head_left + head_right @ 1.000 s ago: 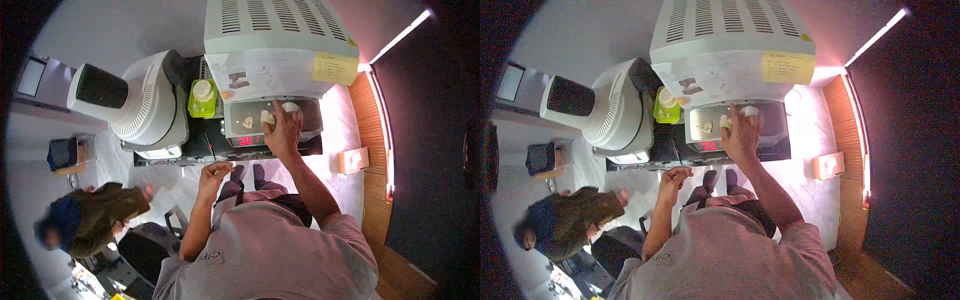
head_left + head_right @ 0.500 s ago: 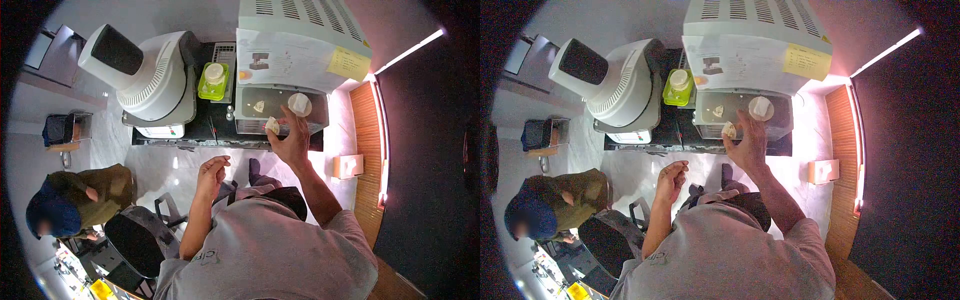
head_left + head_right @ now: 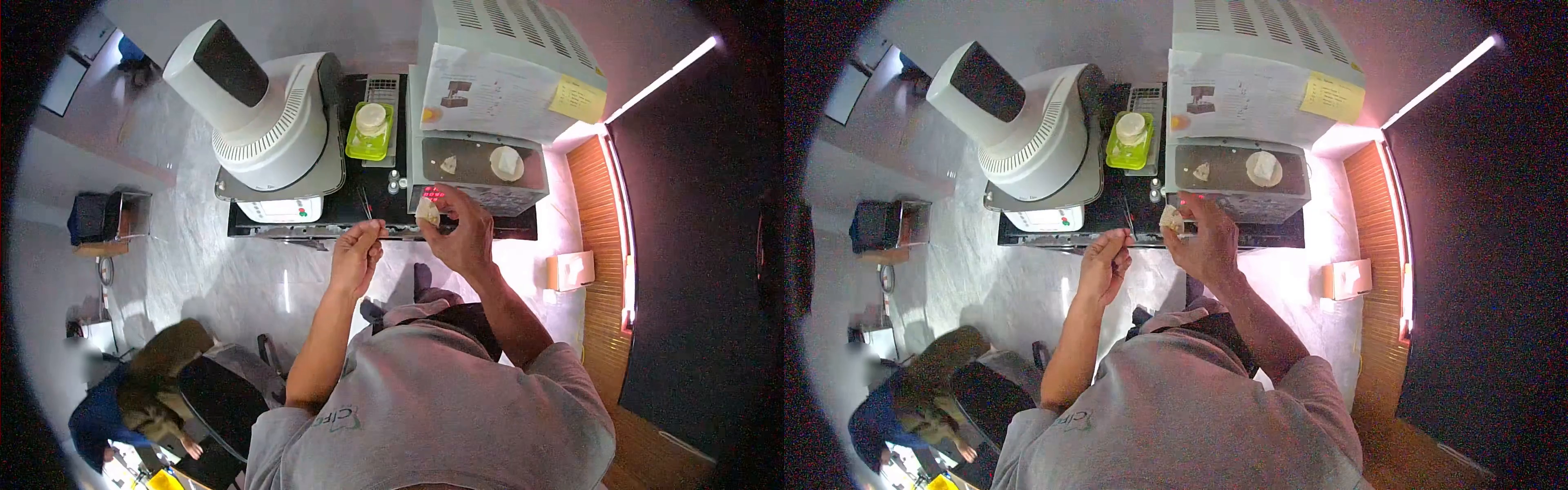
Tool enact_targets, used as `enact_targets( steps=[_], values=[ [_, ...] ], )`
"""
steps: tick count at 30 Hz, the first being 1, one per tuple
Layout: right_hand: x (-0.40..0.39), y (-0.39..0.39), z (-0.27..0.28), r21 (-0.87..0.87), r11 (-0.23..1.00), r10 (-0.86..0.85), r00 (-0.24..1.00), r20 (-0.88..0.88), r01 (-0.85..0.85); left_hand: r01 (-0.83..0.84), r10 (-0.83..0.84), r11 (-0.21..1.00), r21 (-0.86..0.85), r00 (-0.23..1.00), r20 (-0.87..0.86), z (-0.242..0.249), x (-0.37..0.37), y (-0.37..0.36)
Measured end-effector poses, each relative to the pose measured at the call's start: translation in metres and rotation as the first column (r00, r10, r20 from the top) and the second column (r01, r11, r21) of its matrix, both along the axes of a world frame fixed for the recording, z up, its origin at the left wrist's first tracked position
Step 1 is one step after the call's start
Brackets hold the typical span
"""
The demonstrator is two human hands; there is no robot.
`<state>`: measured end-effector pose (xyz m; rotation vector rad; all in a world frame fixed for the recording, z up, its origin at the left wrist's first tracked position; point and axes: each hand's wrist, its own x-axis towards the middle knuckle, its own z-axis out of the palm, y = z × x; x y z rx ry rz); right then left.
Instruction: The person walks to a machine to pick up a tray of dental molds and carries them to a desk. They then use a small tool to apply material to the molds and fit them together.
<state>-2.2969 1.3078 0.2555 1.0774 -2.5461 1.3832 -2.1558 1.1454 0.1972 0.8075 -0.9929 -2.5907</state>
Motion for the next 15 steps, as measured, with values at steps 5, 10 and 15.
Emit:
enact_targets(
  steps=[5, 10, 15],
  values=[
    [-0.018, 0.013, -0.009, 0.000, 0.999, -0.044, 0.999, -0.024, 0.044, 0.081, -0.084, 0.992, -0.101, 0.996, -0.024, 0.011, -0.034, 0.001],
    [-0.060, 0.027, -0.010, 0.090, 0.989, -0.111, 0.992, -0.051, 0.116, 0.097, -0.103, 0.987, -0.129, 0.994, -0.043, 0.005, -0.071, 0.007],
    [-0.114, 0.033, -0.041, 0.157, 0.975, -0.133, 0.977, -0.168, 0.160, 0.095, -0.099, 0.989, -0.115, 0.995, -0.025, -0.007, -0.099, 0.013]
  ],
)
